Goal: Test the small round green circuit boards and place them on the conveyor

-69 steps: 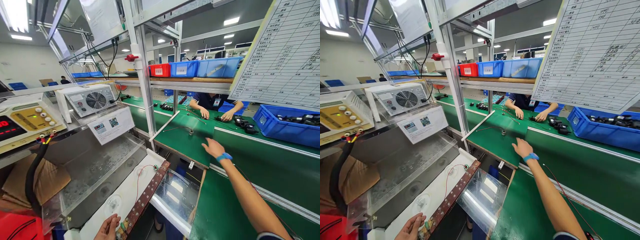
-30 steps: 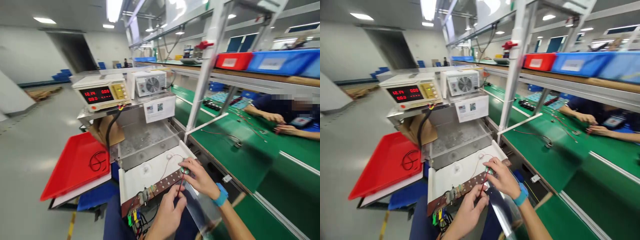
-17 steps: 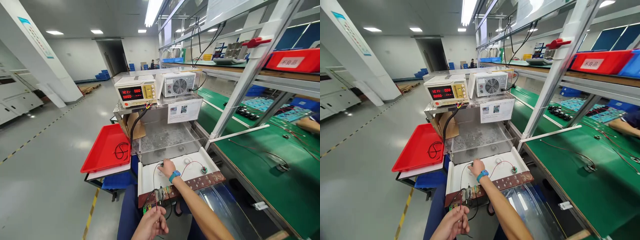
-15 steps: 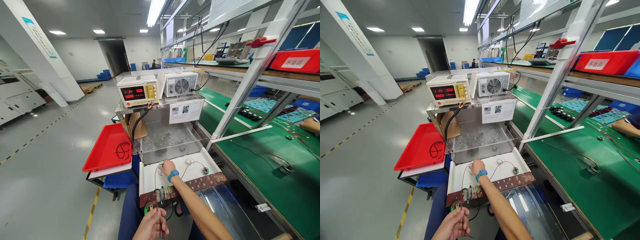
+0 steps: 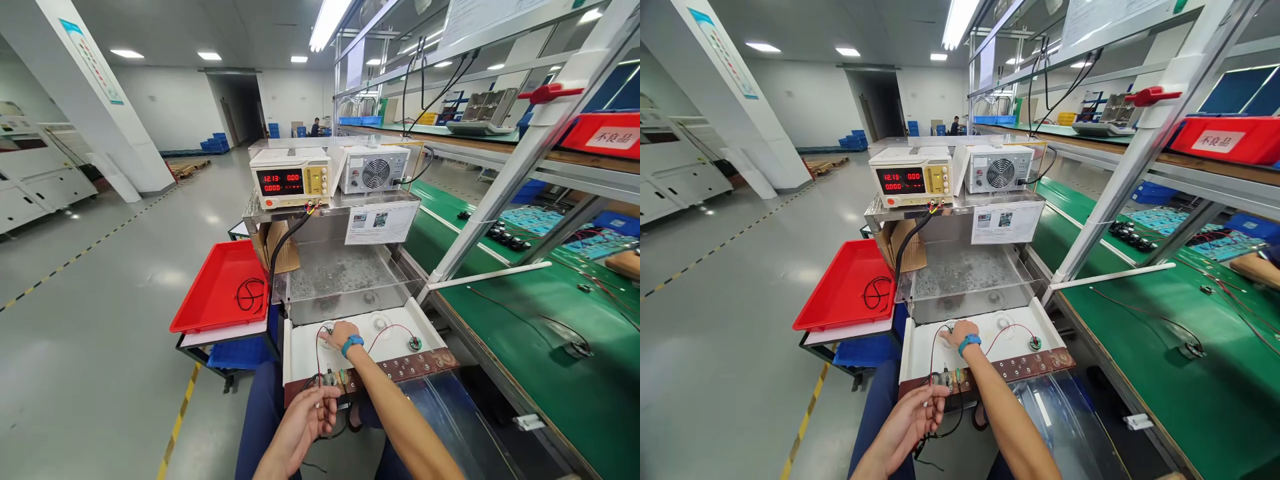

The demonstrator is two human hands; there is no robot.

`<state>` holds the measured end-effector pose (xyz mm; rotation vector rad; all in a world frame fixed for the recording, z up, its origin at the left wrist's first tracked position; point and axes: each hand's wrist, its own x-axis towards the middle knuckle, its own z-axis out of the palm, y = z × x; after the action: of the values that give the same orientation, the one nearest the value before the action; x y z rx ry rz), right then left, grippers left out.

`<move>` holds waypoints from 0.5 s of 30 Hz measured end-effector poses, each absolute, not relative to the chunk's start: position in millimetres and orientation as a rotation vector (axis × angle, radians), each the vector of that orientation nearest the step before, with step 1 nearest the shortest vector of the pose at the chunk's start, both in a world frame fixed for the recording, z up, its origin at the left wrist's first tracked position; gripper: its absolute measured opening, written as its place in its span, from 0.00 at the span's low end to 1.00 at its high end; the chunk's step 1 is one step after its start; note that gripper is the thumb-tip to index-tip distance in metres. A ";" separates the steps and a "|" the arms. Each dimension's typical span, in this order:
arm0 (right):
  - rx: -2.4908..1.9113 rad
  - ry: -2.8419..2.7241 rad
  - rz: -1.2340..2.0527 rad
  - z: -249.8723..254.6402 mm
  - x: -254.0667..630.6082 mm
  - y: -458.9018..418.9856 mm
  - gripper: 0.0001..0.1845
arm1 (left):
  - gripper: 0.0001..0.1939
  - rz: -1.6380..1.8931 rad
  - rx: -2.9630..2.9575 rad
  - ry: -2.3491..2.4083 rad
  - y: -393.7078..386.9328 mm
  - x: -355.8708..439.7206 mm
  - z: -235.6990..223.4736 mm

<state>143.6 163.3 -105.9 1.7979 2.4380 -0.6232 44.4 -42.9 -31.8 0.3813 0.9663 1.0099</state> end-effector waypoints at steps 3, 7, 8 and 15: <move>1.648 2.557 -0.622 -109.0 159.9 159.8 0.33 | 0.23 1.004 0.404 0.940 -32.4 39.3 -25.5; 1.504 2.688 -0.667 -113.8 167.7 158.3 0.24 | 0.27 0.981 0.534 0.988 -11.2 37.5 -22.4; 1.508 2.689 -0.666 -114.7 167.7 158.5 0.21 | 0.29 0.986 0.598 1.035 -4.4 38.1 -24.3; 1.552 2.694 -0.673 -119.6 167.6 159.3 0.16 | 0.29 1.102 0.846 1.334 42.2 49.4 -52.1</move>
<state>167.6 159.3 -119.6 1.5523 2.6935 -0.6732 49.4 42.2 -52.1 0.8455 1.3342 1.1021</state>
